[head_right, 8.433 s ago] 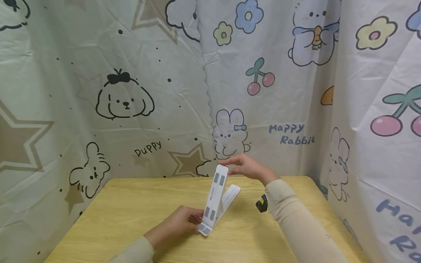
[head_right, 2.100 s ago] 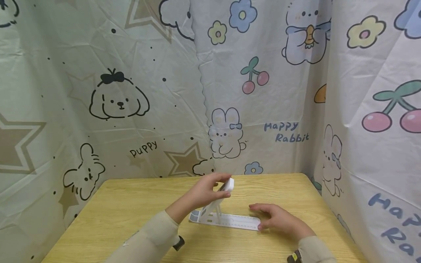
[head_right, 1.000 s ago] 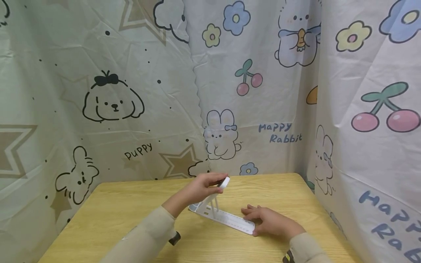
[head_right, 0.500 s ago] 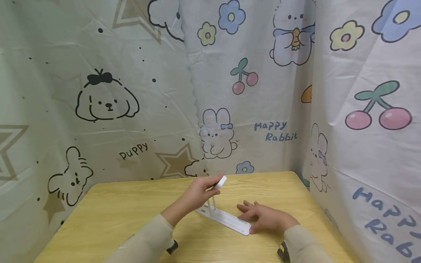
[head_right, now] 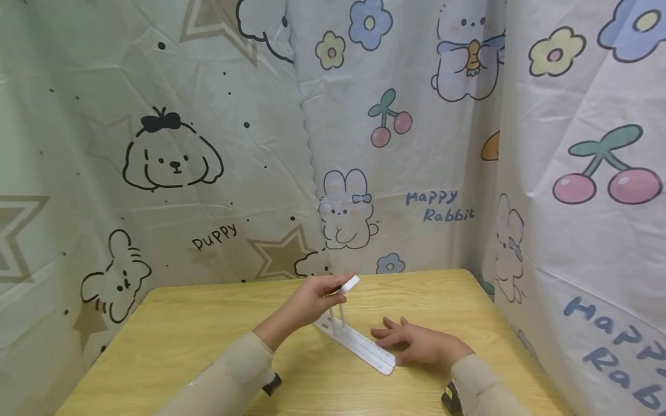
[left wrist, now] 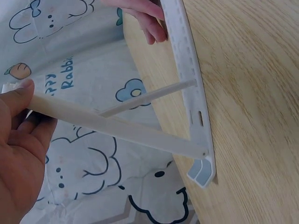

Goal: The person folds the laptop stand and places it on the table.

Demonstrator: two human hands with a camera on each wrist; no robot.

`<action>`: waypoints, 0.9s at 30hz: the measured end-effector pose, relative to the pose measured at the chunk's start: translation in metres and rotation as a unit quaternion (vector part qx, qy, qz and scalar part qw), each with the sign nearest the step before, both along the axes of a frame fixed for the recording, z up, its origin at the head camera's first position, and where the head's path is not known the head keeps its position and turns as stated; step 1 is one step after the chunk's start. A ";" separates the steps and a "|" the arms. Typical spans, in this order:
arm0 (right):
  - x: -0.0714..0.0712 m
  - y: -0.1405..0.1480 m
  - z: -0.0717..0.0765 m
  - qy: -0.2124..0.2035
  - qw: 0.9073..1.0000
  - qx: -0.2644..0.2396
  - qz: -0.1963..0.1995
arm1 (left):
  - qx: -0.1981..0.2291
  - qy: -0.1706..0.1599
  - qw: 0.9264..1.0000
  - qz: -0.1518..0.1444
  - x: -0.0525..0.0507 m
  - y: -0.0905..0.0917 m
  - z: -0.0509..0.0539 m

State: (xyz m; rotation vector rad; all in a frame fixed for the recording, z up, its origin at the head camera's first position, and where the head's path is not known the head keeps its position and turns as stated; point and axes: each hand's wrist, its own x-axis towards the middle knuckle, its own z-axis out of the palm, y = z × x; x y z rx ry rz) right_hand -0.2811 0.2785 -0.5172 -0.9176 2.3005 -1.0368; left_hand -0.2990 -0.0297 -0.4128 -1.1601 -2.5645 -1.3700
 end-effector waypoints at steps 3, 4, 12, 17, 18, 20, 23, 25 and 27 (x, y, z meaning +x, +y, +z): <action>-0.001 0.004 0.000 0.000 1.000 0.004 0.013 | -0.002 -0.003 1.000 -0.006 0.000 0.002 -0.001; -0.002 0.005 0.000 0.004 1.000 0.006 0.018 | -0.003 -0.001 1.000 -0.006 0.000 0.003 -0.001; 0.000 -0.001 -0.004 0.024 0.999 -0.005 0.043 | -0.003 0.015 1.000 -0.010 -0.004 0.002 -0.003; 0.003 -0.010 -0.003 0.038 0.999 0.004 0.038 | 0.007 0.014 1.000 -0.017 -0.006 0.000 -0.004; 0.004 -0.013 -0.003 0.040 0.999 0.004 0.035 | 0.008 0.017 1.000 -0.015 -0.007 -0.001 -0.004; 0.004 -0.018 -0.002 0.044 0.998 0.006 0.035 | 0.010 0.021 1.000 -0.010 -0.008 -0.004 -0.003; 0.004 -0.028 -0.002 0.048 0.998 0.005 0.042 | 0.014 0.022 1.000 -0.007 -0.009 -0.008 -0.003; 0.005 -0.034 -0.004 0.051 0.998 0.002 0.043 | 0.014 0.018 1.000 -0.007 -0.010 -0.008 -0.003; 0.007 -0.037 -0.005 0.050 0.998 -0.001 0.040 | 0.013 0.014 1.000 -0.008 -0.011 -0.008 -0.004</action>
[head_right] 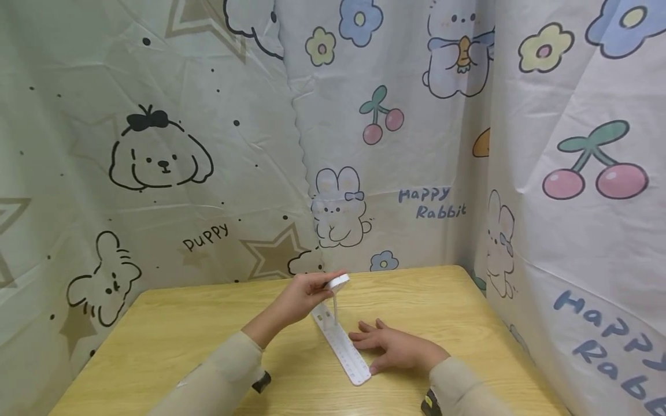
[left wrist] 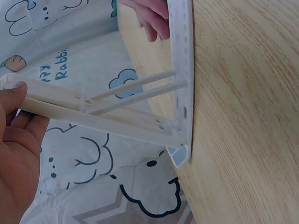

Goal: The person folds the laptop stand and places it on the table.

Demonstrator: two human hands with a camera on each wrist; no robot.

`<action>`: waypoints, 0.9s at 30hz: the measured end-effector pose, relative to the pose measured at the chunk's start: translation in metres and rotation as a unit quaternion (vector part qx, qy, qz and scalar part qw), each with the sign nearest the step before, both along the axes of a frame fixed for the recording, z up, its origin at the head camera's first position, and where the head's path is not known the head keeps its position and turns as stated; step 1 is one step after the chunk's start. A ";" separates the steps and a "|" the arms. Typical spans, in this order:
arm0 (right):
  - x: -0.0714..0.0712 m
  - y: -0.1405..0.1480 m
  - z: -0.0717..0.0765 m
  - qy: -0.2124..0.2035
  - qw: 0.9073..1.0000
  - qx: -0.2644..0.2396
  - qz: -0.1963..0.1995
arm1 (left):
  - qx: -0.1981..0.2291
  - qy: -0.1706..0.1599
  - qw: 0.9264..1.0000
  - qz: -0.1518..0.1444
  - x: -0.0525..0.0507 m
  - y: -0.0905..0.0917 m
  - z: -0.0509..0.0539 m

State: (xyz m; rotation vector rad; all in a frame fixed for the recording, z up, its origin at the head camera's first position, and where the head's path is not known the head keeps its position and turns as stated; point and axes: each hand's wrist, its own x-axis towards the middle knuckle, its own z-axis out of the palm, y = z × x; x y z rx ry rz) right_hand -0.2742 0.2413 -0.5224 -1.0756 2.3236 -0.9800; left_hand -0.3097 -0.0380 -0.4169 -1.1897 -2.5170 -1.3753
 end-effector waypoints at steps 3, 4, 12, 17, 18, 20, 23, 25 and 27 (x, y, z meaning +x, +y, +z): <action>0.002 -0.003 -0.001 0.001 1.000 0.003 -0.009 | 0.003 -0.022 1.000 0.011 0.001 -0.001 -0.001; 0.002 -0.003 0.000 -0.003 1.000 0.004 -0.014 | 0.006 -0.032 0.999 0.016 0.002 -0.002 -0.001; 0.004 -0.010 -0.003 -0.003 1.000 -0.021 -0.016 | 0.028 -0.080 0.996 0.034 0.006 -0.004 -0.003; 0.006 -0.023 -0.006 0.026 0.999 -0.034 -0.009 | 0.041 -0.089 0.995 0.037 0.006 -0.010 -0.004; 0.007 -0.026 -0.006 0.031 0.999 -0.036 -0.012 | 0.044 -0.091 0.994 0.038 0.006 -0.011 -0.004; 0.009 -0.033 -0.006 0.040 0.998 -0.033 -0.024 | 0.049 -0.099 0.993 0.040 0.006 -0.014 -0.004; 0.014 -0.044 -0.005 0.052 0.997 -0.022 -0.044 | 0.057 -0.104 0.992 0.039 0.004 -0.019 -0.005; 0.016 -0.050 -0.005 0.056 0.996 -0.013 -0.061 | 0.061 -0.109 0.991 0.040 0.004 -0.022 -0.006; 0.018 -0.056 -0.005 0.064 0.995 -0.006 -0.076 | 0.066 -0.115 0.990 0.042 0.003 -0.026 -0.007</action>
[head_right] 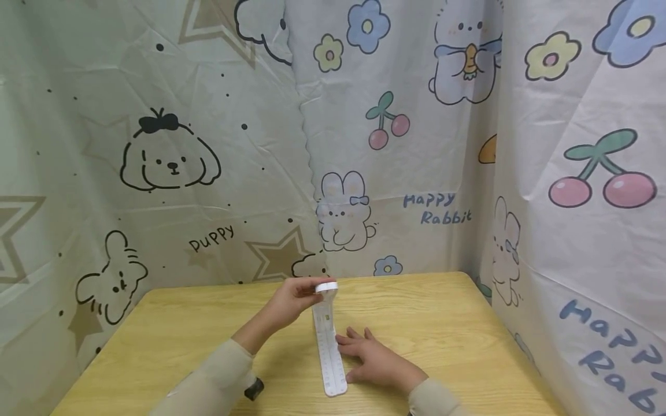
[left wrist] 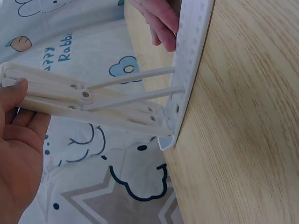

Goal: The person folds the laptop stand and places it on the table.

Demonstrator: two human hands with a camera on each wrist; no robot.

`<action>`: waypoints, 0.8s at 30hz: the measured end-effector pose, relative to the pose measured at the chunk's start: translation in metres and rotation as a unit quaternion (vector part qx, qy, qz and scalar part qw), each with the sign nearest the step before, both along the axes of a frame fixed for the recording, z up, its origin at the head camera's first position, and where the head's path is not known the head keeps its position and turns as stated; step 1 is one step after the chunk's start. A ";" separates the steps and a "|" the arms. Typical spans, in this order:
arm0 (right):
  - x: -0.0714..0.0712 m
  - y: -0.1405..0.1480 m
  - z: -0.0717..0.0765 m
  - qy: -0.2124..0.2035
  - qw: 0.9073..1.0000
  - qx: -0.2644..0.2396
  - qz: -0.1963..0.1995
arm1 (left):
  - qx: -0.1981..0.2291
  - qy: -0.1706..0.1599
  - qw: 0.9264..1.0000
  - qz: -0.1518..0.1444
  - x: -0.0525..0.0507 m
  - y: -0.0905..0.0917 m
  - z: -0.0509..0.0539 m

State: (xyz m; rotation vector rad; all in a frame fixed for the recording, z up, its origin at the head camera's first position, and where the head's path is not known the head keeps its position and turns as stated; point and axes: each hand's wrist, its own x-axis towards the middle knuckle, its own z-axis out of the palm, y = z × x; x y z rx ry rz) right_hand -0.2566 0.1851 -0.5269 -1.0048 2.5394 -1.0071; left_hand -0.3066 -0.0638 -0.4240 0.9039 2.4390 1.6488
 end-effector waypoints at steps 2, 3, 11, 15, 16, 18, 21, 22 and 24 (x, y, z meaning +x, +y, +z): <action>0.001 -0.005 -0.001 0.004 1.000 0.004 -0.015 | 0.006 -0.006 1.000 -0.001 -0.001 -0.002 -0.001; 0.001 -0.008 -0.001 0.006 1.000 0.006 -0.021 | 0.007 -0.008 1.000 0.000 -0.001 -0.004 -0.002; 0.004 -0.028 -0.001 0.013 0.998 0.016 -0.051 | 0.035 -0.014 0.999 -0.014 -0.004 -0.013 -0.005; 0.006 -0.032 0.001 0.015 0.998 0.020 -0.057 | 0.048 -0.012 0.999 -0.023 -0.005 -0.018 -0.007; 0.006 -0.033 0.001 0.015 0.998 0.022 -0.057 | 0.051 -0.011 0.998 -0.025 -0.006 -0.018 -0.008; 0.006 -0.032 0.003 0.011 0.998 0.025 -0.055 | 0.058 -0.012 0.998 -0.028 -0.006 -0.018 -0.008; 0.005 -0.031 0.007 0.002 0.998 0.032 -0.048 | 0.057 -0.012 0.998 -0.025 -0.006 -0.018 -0.007; 0.004 -0.030 0.009 -0.002 0.998 0.034 -0.044 | 0.054 -0.011 0.998 -0.021 -0.006 -0.017 -0.007; 0.001 -0.027 0.011 -0.006 0.999 0.037 -0.033 | 0.049 -0.009 0.999 -0.015 -0.006 -0.016 -0.008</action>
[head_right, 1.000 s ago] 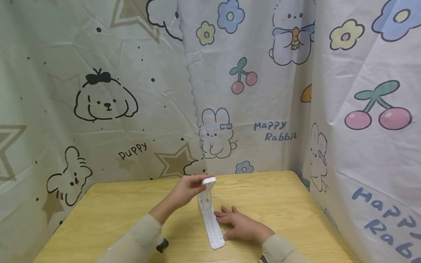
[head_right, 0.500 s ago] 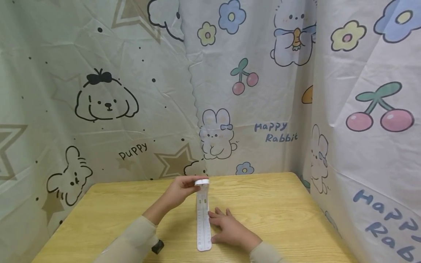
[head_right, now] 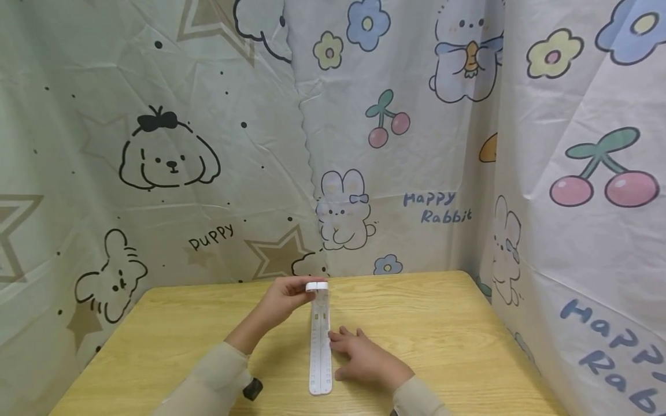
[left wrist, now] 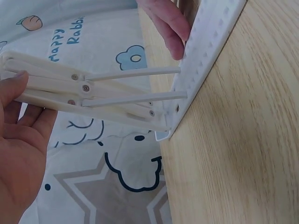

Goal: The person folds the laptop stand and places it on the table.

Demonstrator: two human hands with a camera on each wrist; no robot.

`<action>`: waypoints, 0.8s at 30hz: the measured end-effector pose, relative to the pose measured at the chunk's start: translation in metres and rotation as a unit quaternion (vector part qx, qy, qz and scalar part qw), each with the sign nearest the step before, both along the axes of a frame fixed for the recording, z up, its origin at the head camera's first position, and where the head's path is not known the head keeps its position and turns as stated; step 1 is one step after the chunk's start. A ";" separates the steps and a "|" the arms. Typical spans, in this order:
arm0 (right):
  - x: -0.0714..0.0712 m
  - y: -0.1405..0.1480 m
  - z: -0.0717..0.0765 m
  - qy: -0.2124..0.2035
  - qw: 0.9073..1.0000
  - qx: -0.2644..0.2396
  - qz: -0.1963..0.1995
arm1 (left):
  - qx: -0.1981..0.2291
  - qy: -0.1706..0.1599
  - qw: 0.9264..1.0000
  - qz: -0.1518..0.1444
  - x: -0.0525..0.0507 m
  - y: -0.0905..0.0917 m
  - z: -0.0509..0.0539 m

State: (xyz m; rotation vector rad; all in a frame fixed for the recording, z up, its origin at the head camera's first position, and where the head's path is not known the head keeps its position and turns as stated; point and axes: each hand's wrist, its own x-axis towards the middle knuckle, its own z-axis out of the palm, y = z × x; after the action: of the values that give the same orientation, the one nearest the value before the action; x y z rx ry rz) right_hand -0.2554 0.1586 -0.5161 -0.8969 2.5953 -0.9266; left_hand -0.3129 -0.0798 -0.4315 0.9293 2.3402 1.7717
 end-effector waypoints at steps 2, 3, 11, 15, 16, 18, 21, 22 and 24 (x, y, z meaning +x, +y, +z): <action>-0.003 0.003 0.001 -0.003 1.000 0.001 0.011 | -0.004 0.006 1.000 0.007 0.001 0.000 -0.001; -0.005 0.005 0.001 -0.004 1.000 -0.003 0.016 | -0.006 0.010 1.000 0.012 0.001 0.000 -0.002; -0.023 0.010 0.002 -0.041 0.997 -0.051 -0.041 | -0.040 0.019 0.997 0.057 0.001 -0.002 -0.012; -0.034 0.010 0.002 -0.014 0.994 -0.077 -0.079 | -0.042 0.030 0.995 0.088 -0.001 -0.004 -0.021; -0.036 0.010 0.003 -0.003 0.993 -0.079 -0.086 | -0.043 0.029 0.994 0.099 -0.001 -0.005 -0.024; -0.041 0.010 0.002 0.017 0.992 -0.081 -0.100 | -0.045 0.019 0.992 0.118 -0.002 -0.007 -0.029; -0.048 0.008 0.001 0.036 0.988 -0.086 -0.122 | -0.048 -0.006 0.990 0.135 -0.005 -0.010 -0.039; -0.050 0.007 0.001 0.040 0.987 -0.088 -0.128 | -0.053 -0.010 0.989 0.138 -0.007 -0.011 -0.042; -0.055 0.005 -0.001 0.040 0.985 -0.093 -0.138 | -0.061 -0.017 0.988 0.144 -0.009 -0.013 -0.047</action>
State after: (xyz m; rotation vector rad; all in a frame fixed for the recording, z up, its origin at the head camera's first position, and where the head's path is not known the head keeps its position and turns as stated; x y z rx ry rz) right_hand -0.3107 0.1635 -0.5170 -0.6370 2.7861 -1.2473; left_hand -0.3217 -0.0933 -0.4782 0.5612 2.6363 1.6923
